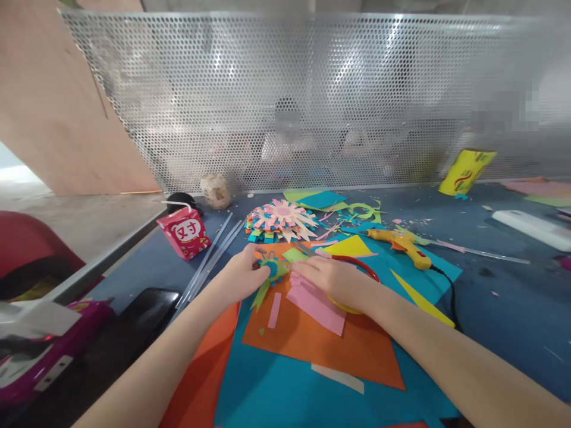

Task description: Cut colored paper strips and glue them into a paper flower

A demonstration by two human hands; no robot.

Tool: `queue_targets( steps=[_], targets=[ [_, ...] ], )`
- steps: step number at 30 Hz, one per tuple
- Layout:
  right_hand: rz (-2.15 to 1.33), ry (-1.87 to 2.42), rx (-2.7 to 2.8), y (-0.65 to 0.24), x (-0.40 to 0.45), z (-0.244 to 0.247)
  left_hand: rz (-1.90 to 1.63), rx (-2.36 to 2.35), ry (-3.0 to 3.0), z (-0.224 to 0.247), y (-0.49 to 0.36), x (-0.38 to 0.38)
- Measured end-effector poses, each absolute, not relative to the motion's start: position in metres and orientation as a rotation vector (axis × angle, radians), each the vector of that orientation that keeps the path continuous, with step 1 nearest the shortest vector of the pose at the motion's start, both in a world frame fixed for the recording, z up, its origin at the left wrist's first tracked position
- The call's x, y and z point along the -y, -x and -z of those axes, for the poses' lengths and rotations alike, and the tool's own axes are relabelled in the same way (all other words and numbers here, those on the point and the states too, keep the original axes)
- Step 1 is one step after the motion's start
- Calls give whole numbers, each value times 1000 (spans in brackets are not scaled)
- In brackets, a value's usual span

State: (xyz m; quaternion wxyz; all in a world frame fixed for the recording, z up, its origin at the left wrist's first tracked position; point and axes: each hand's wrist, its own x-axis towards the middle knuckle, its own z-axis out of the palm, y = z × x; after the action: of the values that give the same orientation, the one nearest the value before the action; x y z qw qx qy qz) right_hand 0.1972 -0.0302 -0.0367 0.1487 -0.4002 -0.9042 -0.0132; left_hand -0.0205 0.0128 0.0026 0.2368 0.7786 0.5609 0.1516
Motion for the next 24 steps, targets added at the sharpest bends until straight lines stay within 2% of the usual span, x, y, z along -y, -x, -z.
queue_targets(
  steps=[10, 14, 18, 24],
  targets=[
    [-218, 1435, 2303, -183, 36, 29, -141, -1774, -2317, -13, 19, -3],
    [-204, 1411, 2300, -179, 35, 30, -307, -1796, -2435, -10, 18, -3],
    [-184, 1360, 2324, -179, 33, 32, -611, -1519, -2574, -8, 17, -3],
    [-106, 1365, 2338, -178, 33, 29, -427, -1123, -2726, 9, 10, -6]
  ],
)
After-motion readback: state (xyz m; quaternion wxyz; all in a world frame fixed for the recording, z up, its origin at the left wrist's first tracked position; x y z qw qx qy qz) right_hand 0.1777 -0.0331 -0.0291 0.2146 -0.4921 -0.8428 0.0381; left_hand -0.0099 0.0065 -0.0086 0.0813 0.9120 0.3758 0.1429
